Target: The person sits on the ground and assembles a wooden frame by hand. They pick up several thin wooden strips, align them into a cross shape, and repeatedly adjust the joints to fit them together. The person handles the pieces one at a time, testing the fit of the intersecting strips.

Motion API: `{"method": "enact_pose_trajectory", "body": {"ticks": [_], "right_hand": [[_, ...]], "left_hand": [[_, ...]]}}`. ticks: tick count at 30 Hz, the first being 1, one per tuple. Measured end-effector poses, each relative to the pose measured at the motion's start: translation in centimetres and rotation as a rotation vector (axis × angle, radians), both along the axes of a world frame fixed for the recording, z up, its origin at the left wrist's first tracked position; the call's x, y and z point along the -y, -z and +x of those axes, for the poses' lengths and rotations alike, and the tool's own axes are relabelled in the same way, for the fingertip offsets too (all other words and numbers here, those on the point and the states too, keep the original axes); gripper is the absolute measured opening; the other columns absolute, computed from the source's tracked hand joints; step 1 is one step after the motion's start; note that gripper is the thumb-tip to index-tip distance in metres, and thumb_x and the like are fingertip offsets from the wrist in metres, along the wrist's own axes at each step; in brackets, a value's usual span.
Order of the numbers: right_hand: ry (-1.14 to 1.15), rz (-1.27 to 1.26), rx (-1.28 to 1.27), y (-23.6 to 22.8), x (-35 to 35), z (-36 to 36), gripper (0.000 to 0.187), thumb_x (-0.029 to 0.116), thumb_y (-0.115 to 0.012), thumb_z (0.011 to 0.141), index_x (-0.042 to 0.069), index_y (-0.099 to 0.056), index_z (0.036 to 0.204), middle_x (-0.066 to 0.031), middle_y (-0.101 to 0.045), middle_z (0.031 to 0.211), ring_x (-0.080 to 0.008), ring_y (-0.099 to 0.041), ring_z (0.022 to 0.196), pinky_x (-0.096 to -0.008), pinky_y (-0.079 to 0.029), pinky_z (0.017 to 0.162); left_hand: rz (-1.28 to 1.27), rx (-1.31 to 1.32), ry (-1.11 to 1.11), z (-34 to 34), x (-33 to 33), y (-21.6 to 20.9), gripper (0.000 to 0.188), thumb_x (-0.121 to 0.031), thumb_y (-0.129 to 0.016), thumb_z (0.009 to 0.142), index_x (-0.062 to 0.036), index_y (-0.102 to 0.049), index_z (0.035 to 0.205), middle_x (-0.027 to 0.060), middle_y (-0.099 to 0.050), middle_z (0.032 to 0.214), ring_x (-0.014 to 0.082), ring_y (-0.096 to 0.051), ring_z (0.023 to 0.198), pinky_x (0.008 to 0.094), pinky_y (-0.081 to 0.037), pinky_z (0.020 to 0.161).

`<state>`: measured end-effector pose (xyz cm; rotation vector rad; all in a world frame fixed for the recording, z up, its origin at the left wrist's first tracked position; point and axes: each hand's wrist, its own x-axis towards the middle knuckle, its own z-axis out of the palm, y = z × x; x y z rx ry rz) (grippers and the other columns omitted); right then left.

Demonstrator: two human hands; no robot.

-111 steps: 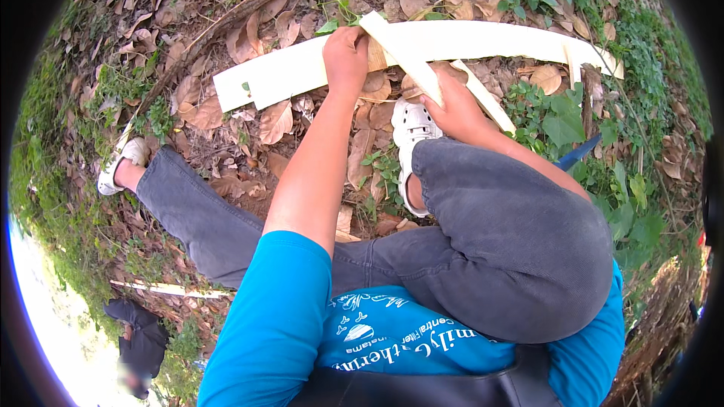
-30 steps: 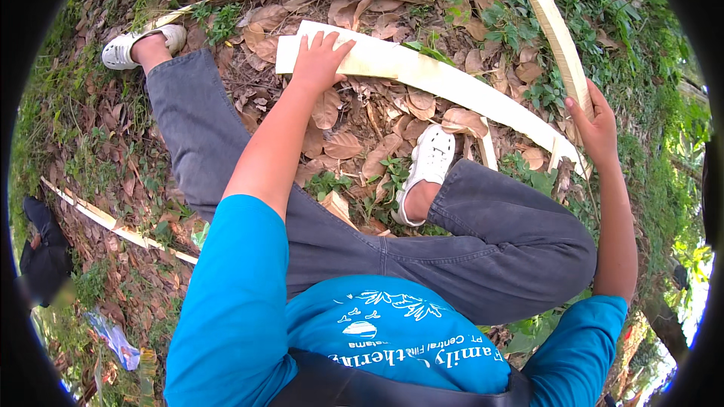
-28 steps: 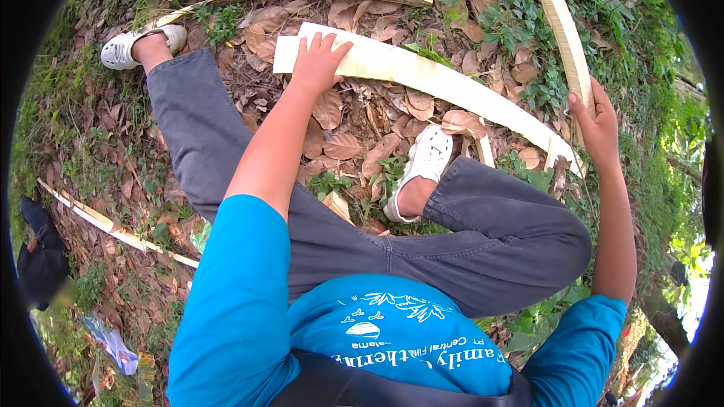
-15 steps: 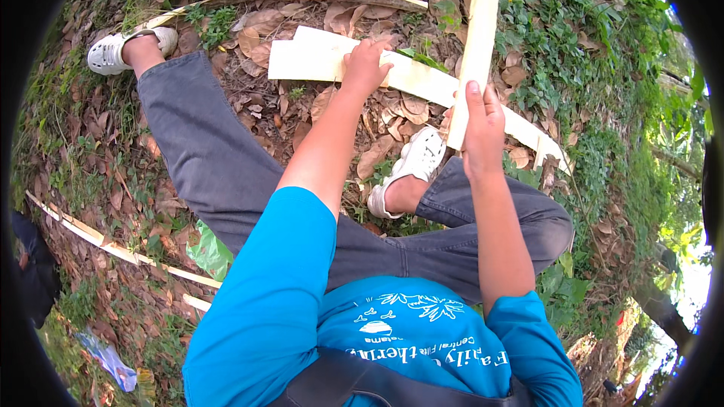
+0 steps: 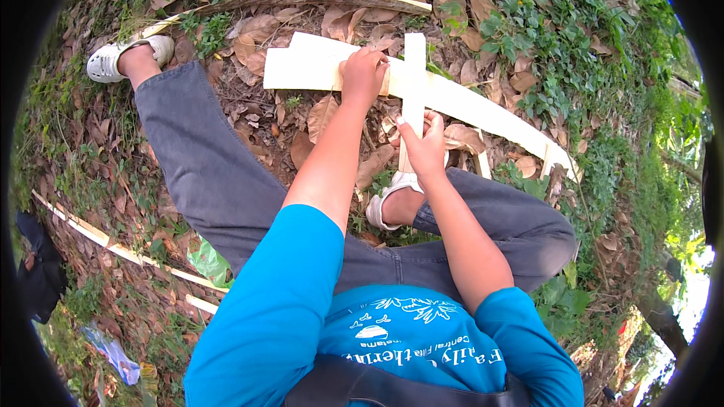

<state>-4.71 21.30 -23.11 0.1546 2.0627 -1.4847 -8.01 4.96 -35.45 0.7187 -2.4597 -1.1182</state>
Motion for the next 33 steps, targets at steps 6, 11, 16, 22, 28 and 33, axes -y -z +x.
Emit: {"method": "enact_pose_trajectory", "body": {"ticks": [6,11,16,22,28,33], "right_hand": [[-0.065,0.260,-0.301,2.9,-0.8,0.6,0.055,0.018,-0.075,0.087,0.002,-0.045,0.130,-0.0199,-0.069,0.106,-0.0298,-0.069,0.099,-0.0401,-0.052,0.089],[-0.141,0.279,-0.429,3.5,-0.8,1.0,0.051,0.016,-0.072,0.087,0.002,-0.056,0.133,-0.0179,-0.069,0.110,-0.0306,-0.068,0.102,-0.0403,-0.051,0.092],[-0.166,0.202,-0.432,4.0,-0.8,1.1,0.047,0.012,-0.070,0.089,0.001,-0.059,0.133,-0.0176,-0.069,0.111,-0.0286,-0.068,0.102,-0.0391,-0.051,0.093],[-0.148,0.160,-0.312,4.2,-0.7,1.5,0.050,0.011,-0.070,0.089,0.002,-0.058,0.136,-0.0188,-0.069,0.112,-0.0293,-0.067,0.105,-0.0388,-0.051,0.093],[-0.221,0.190,-0.403,4.8,-0.9,2.1,0.050,0.010,-0.071,0.088,0.002,-0.059,0.135,-0.0188,-0.070,0.110,-0.0312,-0.068,0.102,-0.0395,-0.052,0.091],[-0.236,0.248,-0.302,5.6,-1.4,1.9,0.050,0.012,-0.072,0.087,0.003,-0.059,0.134,-0.0178,-0.071,0.110,-0.0311,-0.069,0.101,-0.0398,-0.052,0.091]], "left_hand": [[0.002,-0.027,-0.036,-0.2,-0.4,0.6,0.010,-0.020,-0.078,0.082,-0.0146,-0.072,0.089,0.0017,-0.065,0.087,0.0254,-0.064,0.092,0.0445,-0.043,0.082],[0.024,-0.017,-0.048,0.0,-0.5,0.6,0.006,-0.020,-0.075,0.084,-0.0161,-0.072,0.088,0.0003,-0.063,0.092,0.0234,-0.062,0.100,0.0427,-0.041,0.088],[-0.008,-0.025,-0.077,0.1,-0.7,0.5,0.008,-0.020,-0.077,0.082,-0.0151,-0.073,0.087,0.0005,-0.066,0.091,0.0237,-0.063,0.096,0.0430,-0.042,0.085],[0.000,-0.048,-0.082,0.0,-0.9,0.6,0.008,-0.019,-0.076,0.082,-0.0143,-0.073,0.088,0.0008,-0.065,0.091,0.0236,-0.063,0.097,0.0427,-0.042,0.086],[-0.030,0.013,-0.069,0.0,-0.8,0.5,0.007,-0.020,-0.074,0.084,-0.0155,-0.072,0.088,0.0009,-0.062,0.095,0.0222,-0.061,0.101,0.0414,-0.040,0.090],[-0.051,0.001,-0.069,0.0,-0.9,0.6,0.008,-0.014,-0.071,0.083,-0.0127,-0.071,0.090,0.0014,-0.063,0.095,0.0233,-0.061,0.101,0.0425,-0.041,0.088]]}}
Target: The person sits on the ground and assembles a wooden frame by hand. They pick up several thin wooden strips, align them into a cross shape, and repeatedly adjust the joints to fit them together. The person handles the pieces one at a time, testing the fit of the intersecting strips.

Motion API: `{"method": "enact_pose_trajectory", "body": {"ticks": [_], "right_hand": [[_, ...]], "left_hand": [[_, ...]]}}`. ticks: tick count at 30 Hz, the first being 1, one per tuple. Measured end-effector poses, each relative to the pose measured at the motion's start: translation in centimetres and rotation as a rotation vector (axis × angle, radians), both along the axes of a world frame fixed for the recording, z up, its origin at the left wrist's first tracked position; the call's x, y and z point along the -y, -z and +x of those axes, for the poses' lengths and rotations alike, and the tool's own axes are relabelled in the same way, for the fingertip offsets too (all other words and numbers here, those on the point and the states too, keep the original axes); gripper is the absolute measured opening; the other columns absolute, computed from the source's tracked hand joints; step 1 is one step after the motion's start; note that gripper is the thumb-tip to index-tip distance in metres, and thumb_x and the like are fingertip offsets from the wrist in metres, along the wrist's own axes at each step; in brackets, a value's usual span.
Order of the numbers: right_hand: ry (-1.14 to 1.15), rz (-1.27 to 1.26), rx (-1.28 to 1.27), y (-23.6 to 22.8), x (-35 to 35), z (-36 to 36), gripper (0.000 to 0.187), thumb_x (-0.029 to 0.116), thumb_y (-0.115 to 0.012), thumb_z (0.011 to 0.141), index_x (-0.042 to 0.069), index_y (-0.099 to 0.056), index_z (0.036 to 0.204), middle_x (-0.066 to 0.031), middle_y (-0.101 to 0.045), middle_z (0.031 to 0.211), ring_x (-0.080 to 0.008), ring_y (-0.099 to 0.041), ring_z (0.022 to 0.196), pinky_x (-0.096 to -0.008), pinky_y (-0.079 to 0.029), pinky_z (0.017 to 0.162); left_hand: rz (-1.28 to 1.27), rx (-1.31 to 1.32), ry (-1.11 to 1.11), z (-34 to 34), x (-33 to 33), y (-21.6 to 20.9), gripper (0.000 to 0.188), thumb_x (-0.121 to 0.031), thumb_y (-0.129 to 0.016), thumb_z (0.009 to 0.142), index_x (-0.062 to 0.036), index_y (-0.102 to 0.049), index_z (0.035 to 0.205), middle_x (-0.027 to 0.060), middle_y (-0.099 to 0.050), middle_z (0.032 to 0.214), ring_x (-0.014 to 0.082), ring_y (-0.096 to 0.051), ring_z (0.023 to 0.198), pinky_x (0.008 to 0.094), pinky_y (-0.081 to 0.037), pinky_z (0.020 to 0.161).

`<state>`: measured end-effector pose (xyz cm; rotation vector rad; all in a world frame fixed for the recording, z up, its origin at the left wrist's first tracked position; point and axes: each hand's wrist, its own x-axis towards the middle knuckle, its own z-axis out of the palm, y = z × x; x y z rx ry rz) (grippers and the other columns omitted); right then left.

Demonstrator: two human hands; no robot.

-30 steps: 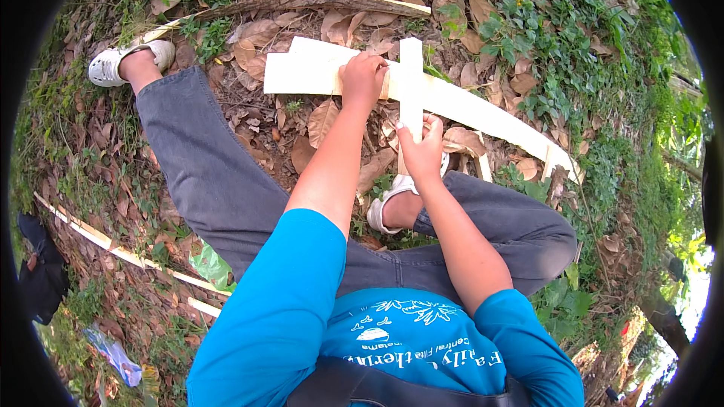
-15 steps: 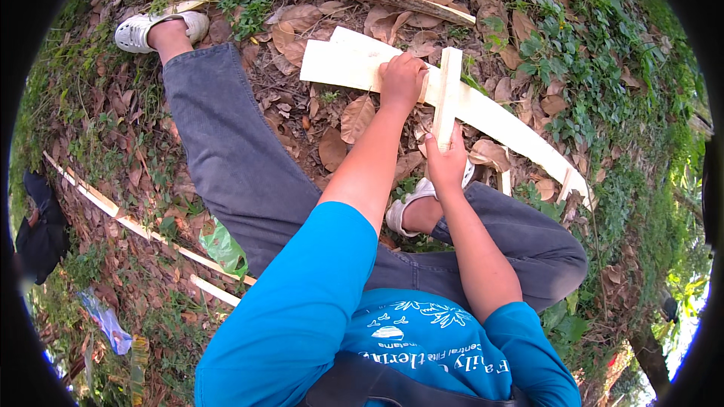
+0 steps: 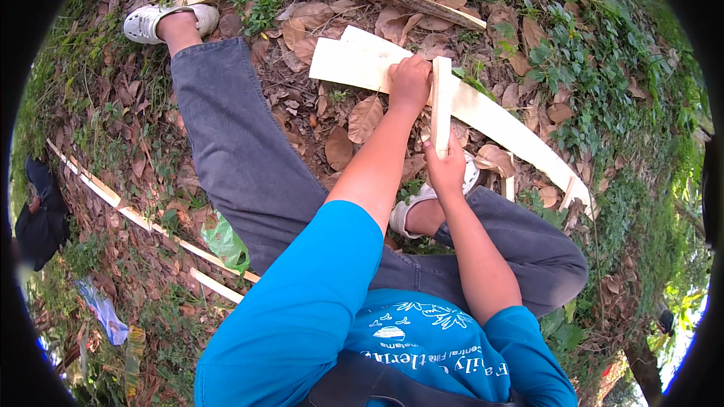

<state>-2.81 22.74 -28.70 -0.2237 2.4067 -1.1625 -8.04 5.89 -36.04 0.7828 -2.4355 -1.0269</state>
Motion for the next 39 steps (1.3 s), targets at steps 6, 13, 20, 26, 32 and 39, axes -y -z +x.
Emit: {"method": "enact_pose_trajectory", "body": {"ticks": [6,13,20,26,32,39], "right_hand": [[-0.011,0.064,0.062,-1.0,0.5,0.0,0.052,0.016,-0.072,0.088,0.004,-0.057,0.137,-0.0179,-0.071,0.111,-0.0294,-0.070,0.101,-0.0394,-0.053,0.091],[0.046,-0.027,0.130,0.4,-0.2,0.1,0.046,0.017,-0.071,0.089,0.003,-0.059,0.132,-0.0167,-0.072,0.108,-0.0275,-0.070,0.098,-0.0382,-0.053,0.090],[0.037,-0.028,-0.003,-2.0,1.1,-0.3,0.041,0.014,-0.069,0.090,0.002,-0.060,0.129,-0.0163,-0.071,0.107,-0.0273,-0.070,0.098,-0.0379,-0.052,0.089],[0.040,-0.032,0.009,-1.0,0.5,0.2,0.050,0.014,-0.070,0.089,0.002,-0.058,0.136,-0.0168,-0.071,0.110,-0.0266,-0.069,0.100,-0.0371,-0.052,0.090],[0.033,-0.024,-0.058,-1.9,1.1,-0.2,0.047,0.014,-0.070,0.090,0.003,-0.059,0.134,-0.0173,-0.072,0.105,-0.0278,-0.071,0.095,-0.0380,-0.053,0.088],[0.036,0.017,-0.001,-0.5,0.5,-0.3,0.044,0.014,-0.069,0.091,0.002,-0.058,0.131,-0.0181,-0.071,0.100,-0.0281,-0.071,0.092,-0.0382,-0.054,0.084]], "left_hand": [[0.003,-0.040,-0.012,0.1,0.1,0.1,0.008,-0.013,-0.071,0.082,-0.0114,-0.071,0.090,0.0015,-0.063,0.095,0.0235,-0.061,0.101,0.0430,-0.041,0.087],[0.001,-0.020,-0.007,0.0,-0.1,-0.3,0.005,-0.017,-0.074,0.084,-0.0144,-0.072,0.087,0.0003,-0.063,0.095,0.0225,-0.061,0.100,0.0414,-0.041,0.090],[0.046,-0.035,0.004,0.0,0.0,0.0,0.008,-0.018,-0.076,0.084,-0.0147,-0.073,0.090,0.0003,-0.064,0.094,0.0231,-0.062,0.099,0.0414,-0.040,0.089],[0.027,0.009,0.018,-0.1,0.0,0.0,0.008,-0.020,-0.075,0.085,-0.0152,-0.072,0.090,-0.0001,-0.063,0.096,0.0222,-0.061,0.101,0.0408,-0.040,0.090],[0.025,-0.012,0.026,0.2,0.1,0.0,0.009,-0.020,-0.074,0.086,-0.0149,-0.073,0.092,0.0005,-0.063,0.096,0.0229,-0.061,0.100,0.0412,-0.040,0.090],[0.008,-0.023,0.030,0.0,0.0,-0.1,0.009,-0.020,-0.074,0.085,-0.0148,-0.072,0.092,0.0006,-0.062,0.094,0.0232,-0.060,0.098,0.0413,-0.039,0.086]]}}
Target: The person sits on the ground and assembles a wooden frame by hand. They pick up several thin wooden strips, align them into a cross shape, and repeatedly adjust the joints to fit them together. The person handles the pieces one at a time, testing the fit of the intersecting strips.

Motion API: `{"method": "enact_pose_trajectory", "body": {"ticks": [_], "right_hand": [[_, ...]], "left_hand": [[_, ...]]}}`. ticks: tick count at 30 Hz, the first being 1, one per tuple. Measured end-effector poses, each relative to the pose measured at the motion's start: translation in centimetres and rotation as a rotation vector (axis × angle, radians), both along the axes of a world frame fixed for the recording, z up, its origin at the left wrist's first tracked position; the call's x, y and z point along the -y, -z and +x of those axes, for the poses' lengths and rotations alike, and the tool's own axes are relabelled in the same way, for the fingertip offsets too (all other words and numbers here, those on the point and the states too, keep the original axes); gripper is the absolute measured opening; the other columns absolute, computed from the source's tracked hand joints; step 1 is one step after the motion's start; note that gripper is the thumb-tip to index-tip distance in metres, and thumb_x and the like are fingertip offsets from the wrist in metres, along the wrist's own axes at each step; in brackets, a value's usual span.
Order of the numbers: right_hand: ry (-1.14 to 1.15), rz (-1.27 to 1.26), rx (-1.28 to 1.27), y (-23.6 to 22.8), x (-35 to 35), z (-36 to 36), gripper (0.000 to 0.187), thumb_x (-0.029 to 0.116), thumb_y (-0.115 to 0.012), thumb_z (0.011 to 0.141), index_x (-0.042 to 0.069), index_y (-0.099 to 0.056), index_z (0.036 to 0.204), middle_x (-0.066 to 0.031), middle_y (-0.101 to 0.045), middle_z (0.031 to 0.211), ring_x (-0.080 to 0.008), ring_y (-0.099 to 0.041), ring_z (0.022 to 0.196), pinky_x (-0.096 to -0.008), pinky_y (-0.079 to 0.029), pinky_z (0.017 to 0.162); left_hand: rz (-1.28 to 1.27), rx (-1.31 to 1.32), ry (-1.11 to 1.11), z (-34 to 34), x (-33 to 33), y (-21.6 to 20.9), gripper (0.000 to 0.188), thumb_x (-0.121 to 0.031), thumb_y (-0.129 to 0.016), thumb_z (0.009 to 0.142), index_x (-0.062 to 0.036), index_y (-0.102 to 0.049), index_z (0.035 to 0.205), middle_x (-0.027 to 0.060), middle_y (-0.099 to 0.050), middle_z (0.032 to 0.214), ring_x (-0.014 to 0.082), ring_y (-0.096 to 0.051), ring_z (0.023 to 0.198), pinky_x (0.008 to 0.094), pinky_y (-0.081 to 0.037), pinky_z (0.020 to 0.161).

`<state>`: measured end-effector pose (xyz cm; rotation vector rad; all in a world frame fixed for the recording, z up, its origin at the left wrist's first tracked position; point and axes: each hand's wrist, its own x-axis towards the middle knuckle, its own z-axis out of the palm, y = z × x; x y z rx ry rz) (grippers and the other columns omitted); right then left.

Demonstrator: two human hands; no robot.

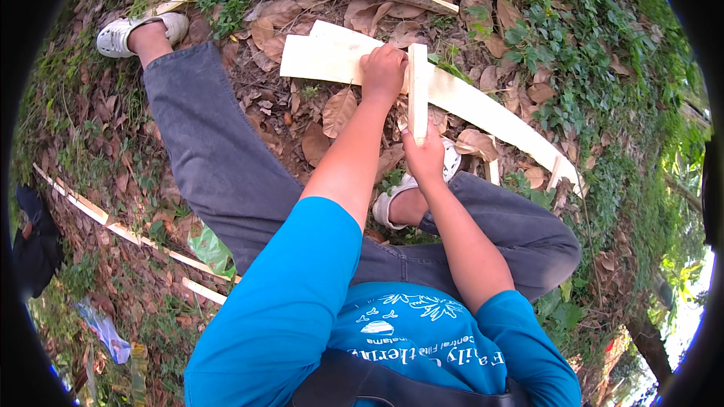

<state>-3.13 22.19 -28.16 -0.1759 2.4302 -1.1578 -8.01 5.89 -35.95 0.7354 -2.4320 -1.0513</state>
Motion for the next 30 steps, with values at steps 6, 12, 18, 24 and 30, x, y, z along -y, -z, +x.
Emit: {"method": "enact_pose_trajectory", "body": {"ticks": [6,12,18,24,30], "right_hand": [[0.106,-0.435,-0.054,-8.8,4.6,-1.7,0.045,0.010,-0.066,0.094,-0.001,-0.052,0.136,-0.0107,-0.066,0.099,-0.0151,-0.064,0.086,-0.0301,-0.052,0.079],[-0.065,-0.037,-0.224,-2.8,2.0,-0.3,0.042,0.011,-0.064,0.096,-0.002,-0.053,0.134,-0.0112,-0.067,0.099,-0.0131,-0.064,0.088,-0.0294,-0.051,0.081],[0.082,-0.451,-0.061,-9.6,5.0,-2.2,0.040,0.011,-0.063,0.100,-0.003,-0.050,0.135,-0.0062,-0.065,0.102,-0.0083,-0.060,0.085,-0.0250,-0.050,0.075],[-0.030,0.007,-0.039,-2.7,1.9,-0.7,0.053,0.018,-0.066,0.096,-0.003,-0.045,0.140,-0.0222,-0.066,0.116,-0.0279,-0.067,0.103,-0.0390,-0.050,0.092],[0.047,-0.387,-0.023,-8.1,4.7,-2.1,0.040,0.012,-0.063,0.100,-0.004,-0.050,0.134,-0.0143,-0.067,0.106,-0.0196,-0.065,0.092,-0.0343,-0.051,0.084]], "left_hand": [[0.007,-0.011,-0.022,0.2,0.1,0.3,0.009,-0.020,-0.075,0.084,-0.0156,-0.073,0.091,0.0000,-0.063,0.096,0.0227,-0.061,0.100,0.0413,-0.040,0.087],[-0.039,-0.008,-0.028,-0.3,-0.3,0.2,0.009,-0.021,-0.074,0.085,-0.0141,-0.072,0.090,0.0008,-0.064,0.091,0.0247,-0.062,0.094,0.0427,-0.041,0.085],[-0.041,-0.038,-0.040,0.2,0.1,0.7,0.009,-0.022,-0.074,0.085,-0.0146,-0.073,0.091,0.0007,-0.063,0.090,0.0250,-0.062,0.094,0.0434,-0.041,0.084],[0.000,-0.037,0.006,-0.1,0.1,0.3,0.008,-0.021,-0.073,0.086,-0.0142,-0.073,0.090,0.0008,-0.063,0.090,0.0252,-0.062,0.094,0.0438,-0.041,0.085],[0.000,-0.019,-0.005,0.5,0.4,0.3,0.008,-0.020,-0.073,0.086,-0.0137,-0.073,0.090,0.0015,-0.063,0.091,0.0256,-0.062,0.096,0.0433,-0.041,0.085]]}}
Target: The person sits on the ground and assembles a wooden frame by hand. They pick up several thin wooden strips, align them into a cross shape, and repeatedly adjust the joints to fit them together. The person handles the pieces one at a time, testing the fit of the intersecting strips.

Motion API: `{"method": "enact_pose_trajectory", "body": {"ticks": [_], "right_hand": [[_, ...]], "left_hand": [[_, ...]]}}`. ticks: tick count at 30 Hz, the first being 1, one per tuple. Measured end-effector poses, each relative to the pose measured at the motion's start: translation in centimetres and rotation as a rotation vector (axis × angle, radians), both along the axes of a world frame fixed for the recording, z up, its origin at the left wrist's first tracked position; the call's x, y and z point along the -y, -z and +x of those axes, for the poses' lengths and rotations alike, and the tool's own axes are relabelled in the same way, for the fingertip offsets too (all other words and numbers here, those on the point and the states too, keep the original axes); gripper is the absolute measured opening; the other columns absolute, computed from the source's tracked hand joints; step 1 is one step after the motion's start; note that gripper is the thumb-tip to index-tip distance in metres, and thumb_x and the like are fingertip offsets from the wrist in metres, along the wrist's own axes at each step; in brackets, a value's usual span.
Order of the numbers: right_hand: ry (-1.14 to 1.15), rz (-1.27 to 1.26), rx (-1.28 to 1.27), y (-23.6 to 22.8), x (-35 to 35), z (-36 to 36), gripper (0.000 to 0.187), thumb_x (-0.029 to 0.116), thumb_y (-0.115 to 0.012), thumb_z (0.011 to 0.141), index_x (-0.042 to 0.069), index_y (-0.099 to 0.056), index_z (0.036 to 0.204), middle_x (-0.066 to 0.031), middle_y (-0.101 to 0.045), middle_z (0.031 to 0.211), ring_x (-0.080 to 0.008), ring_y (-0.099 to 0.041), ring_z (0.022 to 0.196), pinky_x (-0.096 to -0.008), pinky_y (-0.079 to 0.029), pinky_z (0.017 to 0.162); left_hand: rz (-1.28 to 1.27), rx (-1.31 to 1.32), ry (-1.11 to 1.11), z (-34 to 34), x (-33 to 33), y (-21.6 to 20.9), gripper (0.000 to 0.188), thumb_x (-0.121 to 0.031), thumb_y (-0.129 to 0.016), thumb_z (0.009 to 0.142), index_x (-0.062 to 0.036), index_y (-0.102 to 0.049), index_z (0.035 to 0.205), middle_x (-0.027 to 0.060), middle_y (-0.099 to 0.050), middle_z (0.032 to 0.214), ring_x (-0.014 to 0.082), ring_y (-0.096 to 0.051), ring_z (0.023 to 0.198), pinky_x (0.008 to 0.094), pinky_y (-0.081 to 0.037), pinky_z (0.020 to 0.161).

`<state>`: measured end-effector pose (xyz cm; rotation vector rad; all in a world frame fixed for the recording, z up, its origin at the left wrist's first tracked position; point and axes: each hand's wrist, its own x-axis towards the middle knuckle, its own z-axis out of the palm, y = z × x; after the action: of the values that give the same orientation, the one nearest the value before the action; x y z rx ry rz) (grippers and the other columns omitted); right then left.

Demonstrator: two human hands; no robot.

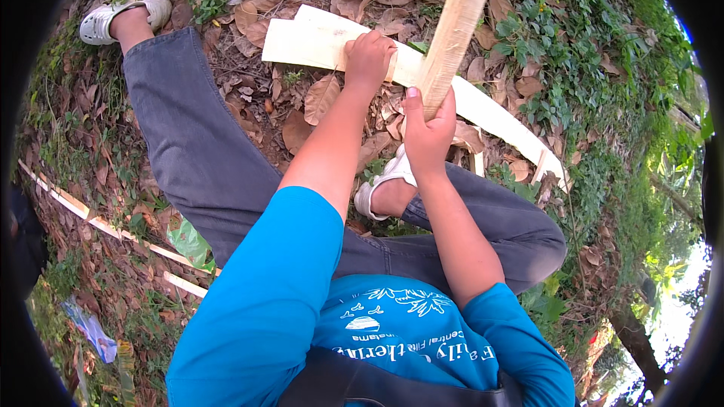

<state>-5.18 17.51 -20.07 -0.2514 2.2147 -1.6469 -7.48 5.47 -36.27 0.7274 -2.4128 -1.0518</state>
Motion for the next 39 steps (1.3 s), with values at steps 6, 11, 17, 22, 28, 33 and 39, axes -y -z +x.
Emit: {"method": "enact_pose_trajectory", "body": {"ticks": [6,11,17,22,28,33,39], "right_hand": [[-0.156,0.519,0.145,9.2,-5.4,1.1,0.049,0.015,-0.065,0.096,-0.005,-0.047,0.137,-0.0291,-0.064,0.119,-0.0416,-0.067,0.106,-0.0436,-0.051,0.092],[-0.026,0.071,-0.024,3.5,-1.4,-0.1,0.038,0.016,-0.064,0.099,-0.003,-0.052,0.130,-0.0105,-0.065,0.101,-0.0142,-0.064,0.083,-0.0309,-0.053,0.076],[0.063,0.059,0.076,5.6,-2.6,0.0,0.034,0.012,-0.065,0.098,-0.002,-0.054,0.127,-0.0068,-0.066,0.098,-0.0117,-0.063,0.077,-0.0277,-0.052,0.070],[0.201,-0.034,0.227,7.5,-4.3,0.4,0.028,0.012,-0.065,0.098,-0.001,-0.055,0.121,-0.0061,-0.065,0.093,-0.0085,-0.061,0.073,-0.0248,-0.050,0.061],[0.057,0.204,0.061,7.3,-3.8,0.1,0.040,0.019,-0.067,0.097,-0.002,-0.057,0.129,-0.0138,-0.069,0.107,-0.0220,-0.066,0.093,-0.0358,-0.052,0.086],[0.037,0.271,-0.045,8.2,-4.1,0.4,0.046,0.024,-0.068,0.095,-0.001,-0.056,0.132,-0.0208,-0.068,0.114,-0.0332,-0.066,0.107,-0.0410,-0.049,0.095],[0.007,0.415,-0.013,7.8,-4.2,1.2,0.042,0.024,-0.069,0.093,0.002,-0.060,0.127,-0.0184,-0.071,0.102,-0.0343,-0.069,0.099,-0.0430,-0.051,0.090]], "left_hand": [[0.016,-0.036,0.029,-1.0,-0.4,-0.3,0.007,-0.021,-0.072,0.087,-0.0145,-0.074,0.090,0.0015,-0.064,0.091,0.0251,-0.062,0.096,0.0426,-0.041,0.085],[0.010,0.008,0.014,0.0,-0.3,0.0,0.006,-0.020,-0.073,0.085,-0.0142,-0.074,0.087,0.0004,-0.064,0.089,0.0235,-0.063,0.097,0.0425,-0.042,0.086],[-0.084,0.230,0.350,2.5,5.2,-3.5,0.094,-0.042,-0.087,0.072,-0.0223,-0.042,0.151,0.0176,-0.049,0.138,0.0386,-0.049,0.129,0.0518,-0.037,0.112],[-0.571,0.610,0.464,7.9,13.4,-6.5,0.116,-0.043,-0.093,0.063,-0.0248,-0.030,0.159,0.0148,-0.030,0.162,0.0404,-0.030,0.148,0.0568,-0.028,0.121],[-0.486,0.637,0.399,10.4,15.9,-6.2,0.106,-0.035,-0.094,0.063,-0.0408,-0.039,0.154,0.0107,-0.048,0.143,0.0325,-0.044,0.139,0.0587,-0.031,0.118],[-0.253,0.667,0.399,10.5,15.2,-8.6,0.099,-0.032,-0.091,0.062,-0.0424,-0.046,0.150,0.0107,-0.053,0.131,0.0328,-0.052,0.128,0.0483,-0.048,0.107],[-0.338,0.599,0.409,11.4,15.5,-10.6,0.095,-0.032,-0.088,0.059,-0.0357,-0.050,0.147,0.0127,-0.056,0.128,0.0338,-0.054,0.123,0.0449,-0.054,0.099]]}}
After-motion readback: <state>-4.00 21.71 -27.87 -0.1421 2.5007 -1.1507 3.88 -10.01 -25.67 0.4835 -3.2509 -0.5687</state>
